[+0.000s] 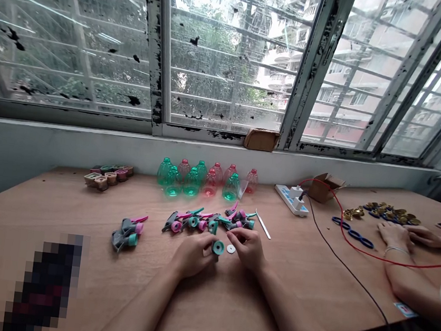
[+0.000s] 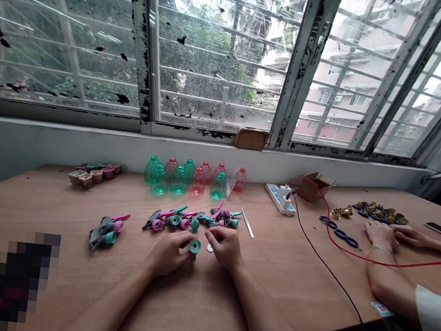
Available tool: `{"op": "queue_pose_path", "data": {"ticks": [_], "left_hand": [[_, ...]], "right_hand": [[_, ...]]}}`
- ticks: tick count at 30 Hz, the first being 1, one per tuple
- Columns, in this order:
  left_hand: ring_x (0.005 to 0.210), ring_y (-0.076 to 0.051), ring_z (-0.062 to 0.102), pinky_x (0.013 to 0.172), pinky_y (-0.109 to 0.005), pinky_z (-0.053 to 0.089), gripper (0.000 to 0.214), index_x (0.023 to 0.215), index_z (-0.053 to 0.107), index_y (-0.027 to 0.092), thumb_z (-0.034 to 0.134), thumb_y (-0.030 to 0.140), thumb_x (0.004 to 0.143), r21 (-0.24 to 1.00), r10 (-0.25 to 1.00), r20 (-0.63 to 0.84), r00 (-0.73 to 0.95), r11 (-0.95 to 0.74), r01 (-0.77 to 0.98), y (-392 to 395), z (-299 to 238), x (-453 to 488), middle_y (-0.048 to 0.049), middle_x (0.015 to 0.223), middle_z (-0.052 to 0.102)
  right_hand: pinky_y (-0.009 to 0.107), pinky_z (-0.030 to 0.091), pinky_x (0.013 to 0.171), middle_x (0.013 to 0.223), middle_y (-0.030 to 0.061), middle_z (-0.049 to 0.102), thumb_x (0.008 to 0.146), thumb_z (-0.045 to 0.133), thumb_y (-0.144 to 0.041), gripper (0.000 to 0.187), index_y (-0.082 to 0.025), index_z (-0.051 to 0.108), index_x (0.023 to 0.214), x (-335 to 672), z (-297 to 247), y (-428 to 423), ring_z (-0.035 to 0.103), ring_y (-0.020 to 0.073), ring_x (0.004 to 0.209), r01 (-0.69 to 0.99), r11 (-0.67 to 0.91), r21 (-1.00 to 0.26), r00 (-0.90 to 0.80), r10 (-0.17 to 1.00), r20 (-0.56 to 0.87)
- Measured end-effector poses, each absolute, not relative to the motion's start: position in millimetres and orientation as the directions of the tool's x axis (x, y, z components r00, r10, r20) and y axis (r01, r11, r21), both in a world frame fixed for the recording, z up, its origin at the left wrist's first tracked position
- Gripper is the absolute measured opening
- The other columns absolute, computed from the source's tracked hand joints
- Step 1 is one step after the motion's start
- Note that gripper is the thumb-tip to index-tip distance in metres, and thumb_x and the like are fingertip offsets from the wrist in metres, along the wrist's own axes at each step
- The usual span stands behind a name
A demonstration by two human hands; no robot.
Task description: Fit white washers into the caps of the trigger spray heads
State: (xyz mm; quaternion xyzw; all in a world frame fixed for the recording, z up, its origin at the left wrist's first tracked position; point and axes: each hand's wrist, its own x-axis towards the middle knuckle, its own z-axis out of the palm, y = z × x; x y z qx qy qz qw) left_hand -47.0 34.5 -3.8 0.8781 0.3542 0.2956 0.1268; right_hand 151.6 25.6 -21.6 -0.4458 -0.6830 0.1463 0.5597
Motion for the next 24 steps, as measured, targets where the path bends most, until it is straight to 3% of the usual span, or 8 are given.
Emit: {"op": "queue_pose_path", "data": {"ticks": [3, 6, 10, 13, 18, 24], "left_hand": [[0.096, -0.02, 0.057, 0.082, -0.028, 0.045, 0.028, 0.109, 0.061, 0.023, 0.053, 0.021, 0.082, 0.4, 0.698, 0.655, 0.289, -0.645, 0.651, 42.7, 4.0, -59.9, -0.005, 0.105, 0.06], [0.101, -0.025, 0.053, 0.088, -0.034, 0.044, 0.033, 0.114, 0.06, 0.02, 0.05, 0.018, 0.083, 0.353, 0.668, 0.744, 0.034, -0.435, 0.828, 56.5, 9.3, -77.5, -0.0101, 0.111, 0.053], [0.103, -0.029, 0.05, 0.088, -0.039, 0.044, 0.039, 0.117, 0.06, 0.019, 0.048, 0.014, 0.081, 0.294, 0.739, 0.668, -0.09, -0.15, 0.944, 72.1, 4.7, -94.3, -0.0125, 0.119, 0.05], [0.106, -0.03, 0.049, 0.086, -0.04, 0.043, 0.038, 0.116, 0.06, 0.019, 0.043, 0.012, 0.082, 0.321, 0.828, 0.537, -0.161, -0.024, 0.947, 77.4, -1.8, -98.7, -0.0133, 0.118, 0.052], [0.111, -0.029, 0.048, 0.095, -0.04, 0.038, 0.04, 0.114, 0.06, 0.02, 0.038, 0.009, 0.082, 0.424, 0.881, 0.413, -0.232, 0.04, 0.905, 80.5, -3.4, -101.3, -0.0114, 0.117, 0.056], [0.111, -0.031, 0.046, 0.093, -0.043, 0.038, 0.039, 0.12, 0.054, 0.016, 0.042, 0.016, 0.083, 0.35, 0.859, 0.456, -0.231, 0.066, 0.935, 78.8, -4.7, -96.1, -0.0139, 0.119, 0.055]], "right_hand": [[0.023, 0.034, 0.047, 0.053, 0.0006, 0.055, 0.084, 0.059, -0.036, 0.027, -0.014, 0.07, 0.073, 155.0, -22.8, 28.3, 0.044, 0.0109, 0.048, 0.434, 0.53, -0.729, 0.088, 0.78, 0.62], [0.023, 0.033, 0.047, 0.053, -0.0001, 0.052, 0.082, 0.059, -0.036, 0.027, -0.014, 0.069, 0.07, 157.3, -24.0, 30.5, 0.042, 0.0106, 0.049, 0.426, 0.516, -0.743, 0.091, 0.793, 0.603], [0.023, 0.031, 0.047, 0.052, -0.0007, 0.05, 0.081, 0.06, -0.035, 0.026, -0.014, 0.068, 0.068, 156.2, -25.0, 31.6, 0.04, 0.0103, 0.049, 0.409, 0.502, -0.762, 0.07, 0.815, 0.575], [0.023, 0.031, 0.047, 0.053, -0.0007, 0.049, 0.081, 0.06, -0.036, 0.027, -0.014, 0.068, 0.067, 155.8, -25.7, 32.0, 0.039, 0.0102, 0.049, 0.407, 0.489, -0.771, 0.05, 0.831, 0.554], [0.022, 0.032, 0.048, 0.054, 0.0002, 0.051, 0.08, 0.059, -0.037, 0.028, -0.014, 0.067, 0.066, 157.9, -26.0, 33.2, 0.041, 0.0109, 0.05, 0.427, 0.471, -0.772, 0.025, 0.847, 0.531], [0.022, 0.031, 0.046, 0.052, -0.0001, 0.052, 0.079, 0.06, -0.037, 0.028, -0.014, 0.069, 0.067, 157.5, -23.8, 33.3, 0.041, 0.0104, 0.049, 0.433, 0.469, -0.77, 0.013, 0.851, 0.525]]}}
